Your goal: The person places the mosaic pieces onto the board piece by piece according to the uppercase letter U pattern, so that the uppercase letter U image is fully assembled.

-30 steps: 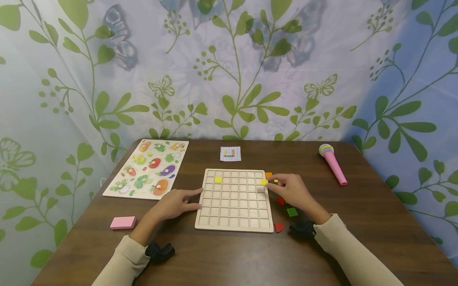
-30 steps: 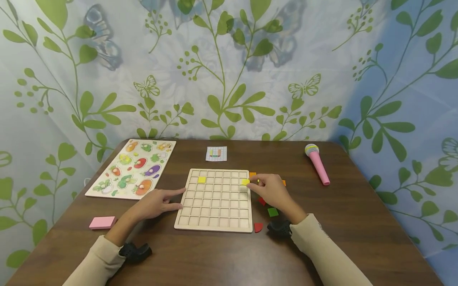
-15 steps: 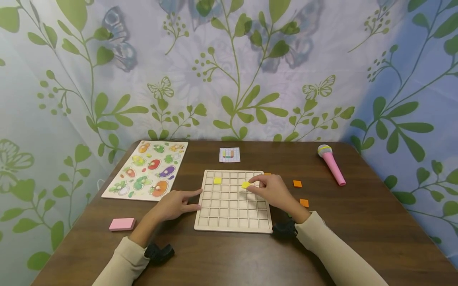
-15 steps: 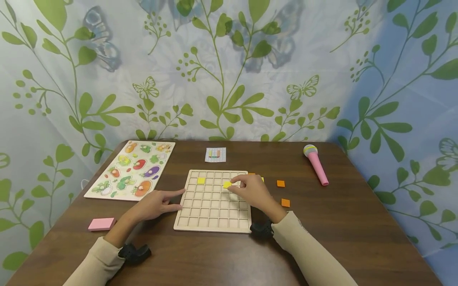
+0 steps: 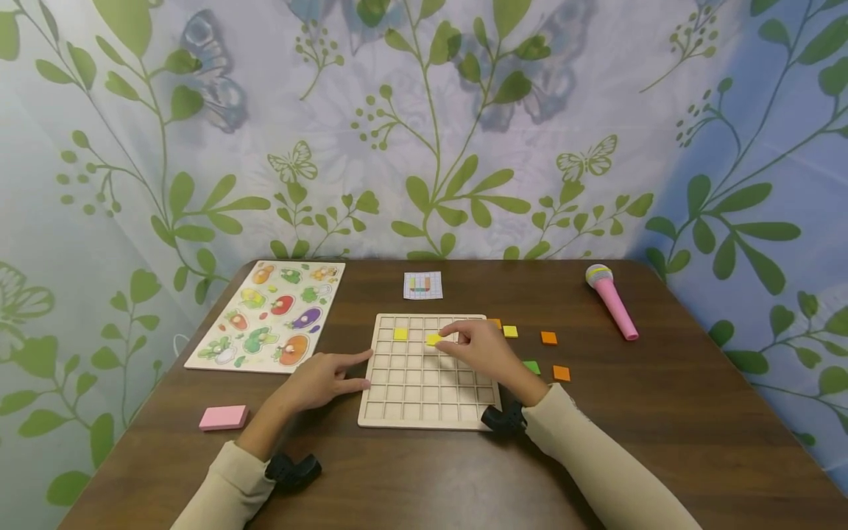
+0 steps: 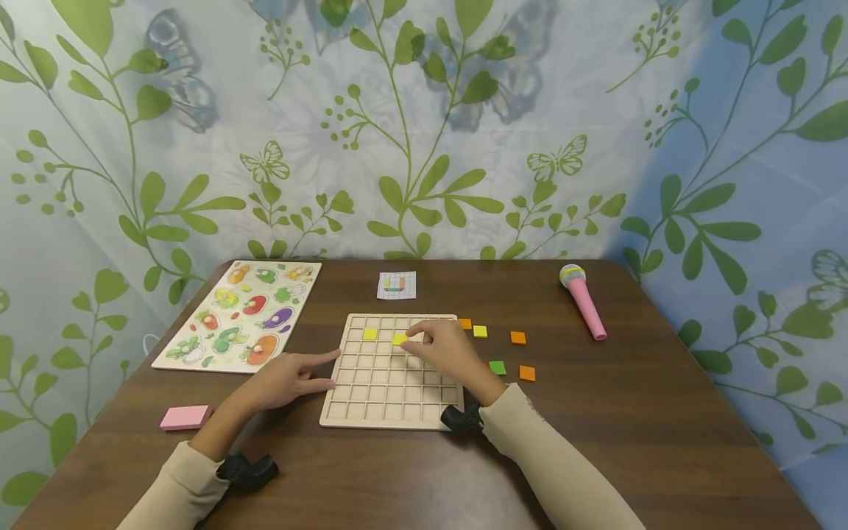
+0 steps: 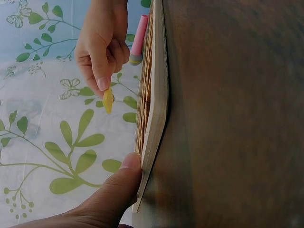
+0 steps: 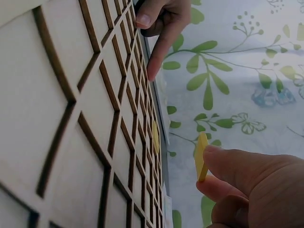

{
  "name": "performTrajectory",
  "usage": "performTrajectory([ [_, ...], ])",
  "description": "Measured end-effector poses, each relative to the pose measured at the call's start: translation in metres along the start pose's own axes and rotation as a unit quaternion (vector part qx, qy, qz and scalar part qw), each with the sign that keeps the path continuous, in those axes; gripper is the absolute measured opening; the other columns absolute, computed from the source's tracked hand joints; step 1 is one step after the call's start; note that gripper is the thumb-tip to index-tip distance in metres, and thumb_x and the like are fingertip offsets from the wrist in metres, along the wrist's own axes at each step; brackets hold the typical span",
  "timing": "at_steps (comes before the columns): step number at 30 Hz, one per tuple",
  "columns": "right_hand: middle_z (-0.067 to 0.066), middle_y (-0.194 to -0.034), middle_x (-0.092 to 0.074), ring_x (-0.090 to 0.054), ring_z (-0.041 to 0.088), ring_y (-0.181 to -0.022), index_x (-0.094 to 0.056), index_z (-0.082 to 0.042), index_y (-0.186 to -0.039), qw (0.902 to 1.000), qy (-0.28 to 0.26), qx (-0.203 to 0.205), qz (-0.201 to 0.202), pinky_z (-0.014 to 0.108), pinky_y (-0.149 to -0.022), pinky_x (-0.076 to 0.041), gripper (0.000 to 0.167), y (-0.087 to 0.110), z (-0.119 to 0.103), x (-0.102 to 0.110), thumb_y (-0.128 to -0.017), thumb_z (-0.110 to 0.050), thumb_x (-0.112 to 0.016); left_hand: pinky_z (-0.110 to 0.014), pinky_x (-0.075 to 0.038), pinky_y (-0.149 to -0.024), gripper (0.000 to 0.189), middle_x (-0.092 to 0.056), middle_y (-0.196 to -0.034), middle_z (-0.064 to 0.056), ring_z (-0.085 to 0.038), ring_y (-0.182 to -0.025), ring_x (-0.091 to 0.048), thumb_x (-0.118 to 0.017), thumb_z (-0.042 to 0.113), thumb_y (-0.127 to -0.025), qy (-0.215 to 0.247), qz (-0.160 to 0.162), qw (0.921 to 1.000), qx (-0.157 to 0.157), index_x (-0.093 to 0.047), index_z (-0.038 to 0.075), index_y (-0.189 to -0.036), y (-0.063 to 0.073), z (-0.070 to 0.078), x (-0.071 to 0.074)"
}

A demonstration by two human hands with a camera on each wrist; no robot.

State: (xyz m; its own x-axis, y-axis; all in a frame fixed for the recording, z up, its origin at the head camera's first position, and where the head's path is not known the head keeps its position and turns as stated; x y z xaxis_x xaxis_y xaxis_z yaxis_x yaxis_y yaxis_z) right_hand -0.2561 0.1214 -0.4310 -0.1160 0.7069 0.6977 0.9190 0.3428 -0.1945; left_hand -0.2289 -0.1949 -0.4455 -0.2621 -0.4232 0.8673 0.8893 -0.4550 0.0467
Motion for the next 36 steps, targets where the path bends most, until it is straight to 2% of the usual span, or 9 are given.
performTrajectory([
  [8, -0.003, -0.056, -0.049, -0.035, 0.010, -0.047, -0.080, -0.019, -0.110, 0.9999, -0.011, 0.003, 0.000, 0.031, -0.057, -0.039, 0.024, -0.008, -0.009, -0.012, -0.092, -0.035, -0.078, -0.027, -0.026, -0.050, 0.064, -0.038, -0.057, 0.008, -0.008, -0.052, -0.028, -0.072, 0.052, -0.092, -0.004, -0.001, 1.0000, 0.003, -0.055, 0.030, -0.150, 0.000, 0.000, 0.001],
  [20, -0.006, -0.059, -0.052, -0.036, 0.008, -0.047, -0.080, -0.015, -0.110, 0.9995, 0.028, 0.012, 0.001, 0.028, -0.054, -0.037, 0.024, -0.016, -0.018, -0.028, -0.092, -0.032, -0.078, -0.027, -0.027, -0.050, 0.065, -0.040, -0.057, 0.007, -0.008, -0.052, -0.030, -0.073, 0.053, -0.091, 0.004, -0.004, 1.0000, 0.007, -0.055, 0.030, -0.149, 0.001, 0.000, 0.000],
  [28, -0.004, -0.056, -0.052, -0.036, 0.010, -0.043, -0.080, -0.013, -0.109, 0.9997, 0.020, 0.015, -0.009, 0.027, -0.046, -0.034, 0.024, -0.021, -0.024, -0.042, -0.093, -0.030, -0.076, -0.027, -0.028, -0.049, 0.064, -0.038, -0.056, 0.008, -0.008, -0.051, -0.030, -0.072, 0.052, -0.092, 0.013, -0.004, 0.9999, 0.006, -0.055, 0.028, -0.149, 0.002, 0.000, -0.004],
  [36, -0.006, -0.057, -0.055, -0.039, 0.008, -0.045, -0.079, -0.012, -0.112, 0.9997, 0.002, 0.022, -0.010, 0.026, -0.047, -0.033, 0.026, -0.025, -0.020, -0.051, -0.093, -0.030, -0.075, -0.027, -0.028, -0.049, 0.063, -0.039, -0.056, 0.008, -0.008, -0.050, -0.030, -0.072, 0.050, -0.093, 0.001, 0.005, 1.0000, 0.001, -0.055, 0.028, -0.149, 0.002, 0.001, -0.001],
])
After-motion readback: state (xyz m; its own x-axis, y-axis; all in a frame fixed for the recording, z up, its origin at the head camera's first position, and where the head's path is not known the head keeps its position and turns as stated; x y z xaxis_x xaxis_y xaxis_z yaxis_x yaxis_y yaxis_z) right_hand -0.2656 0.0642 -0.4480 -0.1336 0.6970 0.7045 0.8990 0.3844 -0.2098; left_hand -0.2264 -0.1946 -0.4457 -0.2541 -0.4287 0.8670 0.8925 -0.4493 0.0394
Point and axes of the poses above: each hand's wrist, its own y-axis away from the middle knuckle, its own x-axis out of the back of the hand, z = x × y, the point moved 2 cm from there along -y, towards the middle knuckle
